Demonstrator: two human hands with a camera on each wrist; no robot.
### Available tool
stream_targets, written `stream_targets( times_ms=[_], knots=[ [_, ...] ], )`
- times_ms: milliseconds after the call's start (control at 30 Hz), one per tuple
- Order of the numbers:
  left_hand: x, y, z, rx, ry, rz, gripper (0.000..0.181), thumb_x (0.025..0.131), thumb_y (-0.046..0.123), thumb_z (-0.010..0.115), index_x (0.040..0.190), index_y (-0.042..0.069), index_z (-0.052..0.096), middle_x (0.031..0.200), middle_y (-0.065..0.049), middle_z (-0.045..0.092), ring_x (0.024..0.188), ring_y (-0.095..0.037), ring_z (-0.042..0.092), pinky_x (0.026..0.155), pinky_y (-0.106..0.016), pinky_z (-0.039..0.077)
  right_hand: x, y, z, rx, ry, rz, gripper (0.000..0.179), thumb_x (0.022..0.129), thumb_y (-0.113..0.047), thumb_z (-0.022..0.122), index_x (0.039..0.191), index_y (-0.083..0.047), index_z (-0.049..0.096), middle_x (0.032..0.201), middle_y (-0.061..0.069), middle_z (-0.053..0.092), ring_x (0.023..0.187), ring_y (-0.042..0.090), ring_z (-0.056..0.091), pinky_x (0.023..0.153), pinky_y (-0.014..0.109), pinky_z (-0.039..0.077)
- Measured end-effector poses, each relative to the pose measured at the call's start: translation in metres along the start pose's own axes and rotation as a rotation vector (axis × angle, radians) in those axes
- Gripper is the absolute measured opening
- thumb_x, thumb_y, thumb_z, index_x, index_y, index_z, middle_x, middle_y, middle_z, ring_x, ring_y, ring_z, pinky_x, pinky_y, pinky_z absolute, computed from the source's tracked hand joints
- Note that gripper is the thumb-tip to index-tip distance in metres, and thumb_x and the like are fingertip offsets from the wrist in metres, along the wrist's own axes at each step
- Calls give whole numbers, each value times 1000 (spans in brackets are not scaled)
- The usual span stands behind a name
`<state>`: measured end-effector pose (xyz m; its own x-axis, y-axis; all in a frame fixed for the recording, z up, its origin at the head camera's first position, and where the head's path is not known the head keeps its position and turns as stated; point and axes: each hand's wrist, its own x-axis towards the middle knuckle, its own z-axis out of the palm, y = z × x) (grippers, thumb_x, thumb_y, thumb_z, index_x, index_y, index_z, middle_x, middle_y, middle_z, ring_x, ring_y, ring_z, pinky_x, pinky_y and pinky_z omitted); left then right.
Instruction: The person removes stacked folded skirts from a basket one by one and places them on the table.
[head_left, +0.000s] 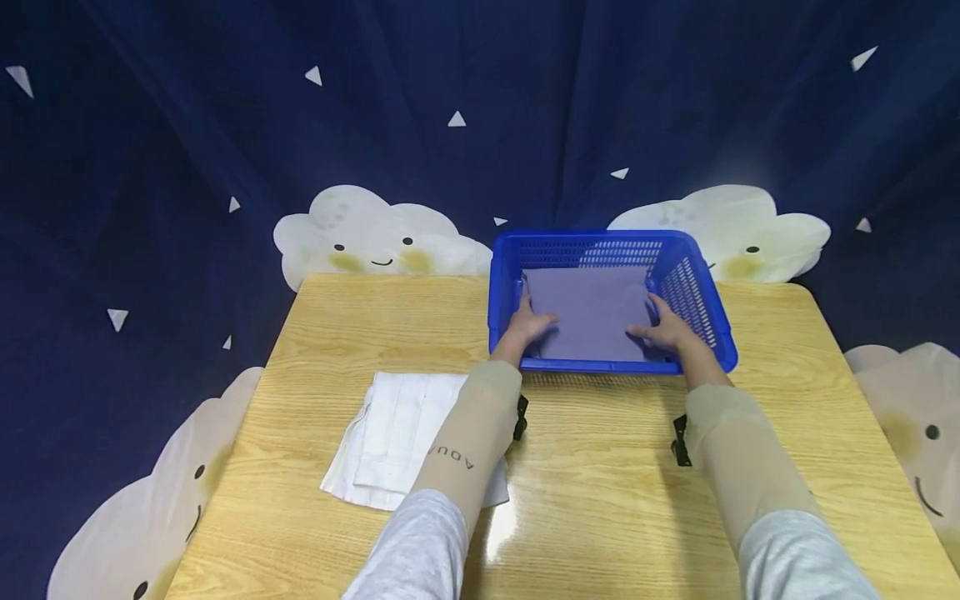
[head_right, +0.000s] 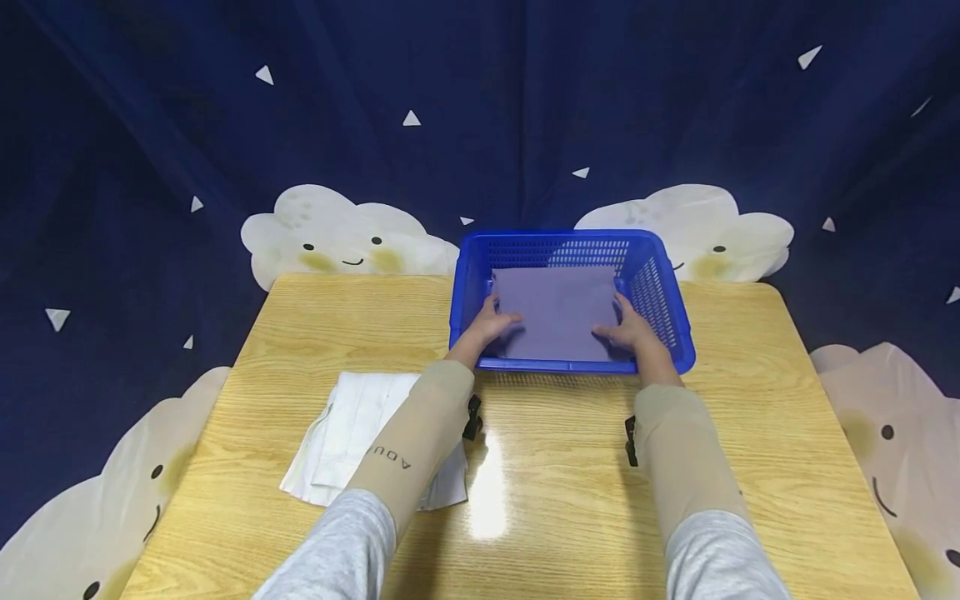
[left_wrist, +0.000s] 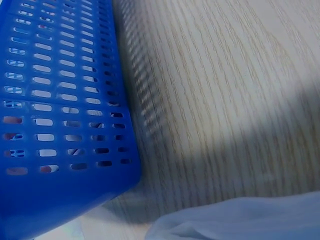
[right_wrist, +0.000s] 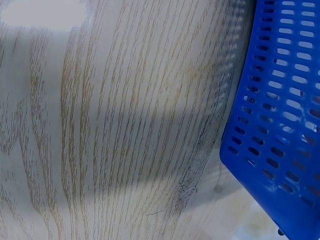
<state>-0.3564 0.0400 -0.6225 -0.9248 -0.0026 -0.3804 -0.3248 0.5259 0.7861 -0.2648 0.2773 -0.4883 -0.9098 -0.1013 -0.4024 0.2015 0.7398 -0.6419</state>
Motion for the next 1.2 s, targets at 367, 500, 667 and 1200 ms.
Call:
stream_targets(
  times_ms=[367,500,667,1200],
  knots=[
    [-24,13,-15,-106,-80,-37,92,72,44,72,145,21,20,148,-9,26,133,-24,27,105,-38,30,2,1,2,28,-7,-42,91,87,-23,60,144,3,-6,145,33,-3,131,50,-1,106,59,8],
    [-41,20,-23,-151,-128,-34,93,71,45,72,145,22,22,148,-8,25,134,-22,25,105,-36,29,1,1,2,55,-10,-45,90,87,-22,60,144,2,-6,146,31,-4,132,48,-3,107,58,6],
    [-91,52,-46,-188,-182,-62,86,78,34,69,146,18,19,149,-7,23,136,-21,21,107,-35,26,2,0,3,57,-21,-39,91,87,-25,61,144,0,-5,147,30,-5,133,47,-5,106,59,5],
    [-135,80,-63,-216,-204,-84,74,86,16,59,147,14,15,149,-12,22,130,-27,30,104,-41,31,4,3,-1,138,-32,7,91,88,-25,59,145,-4,-10,146,29,-11,133,46,-8,107,59,4]
  ],
)
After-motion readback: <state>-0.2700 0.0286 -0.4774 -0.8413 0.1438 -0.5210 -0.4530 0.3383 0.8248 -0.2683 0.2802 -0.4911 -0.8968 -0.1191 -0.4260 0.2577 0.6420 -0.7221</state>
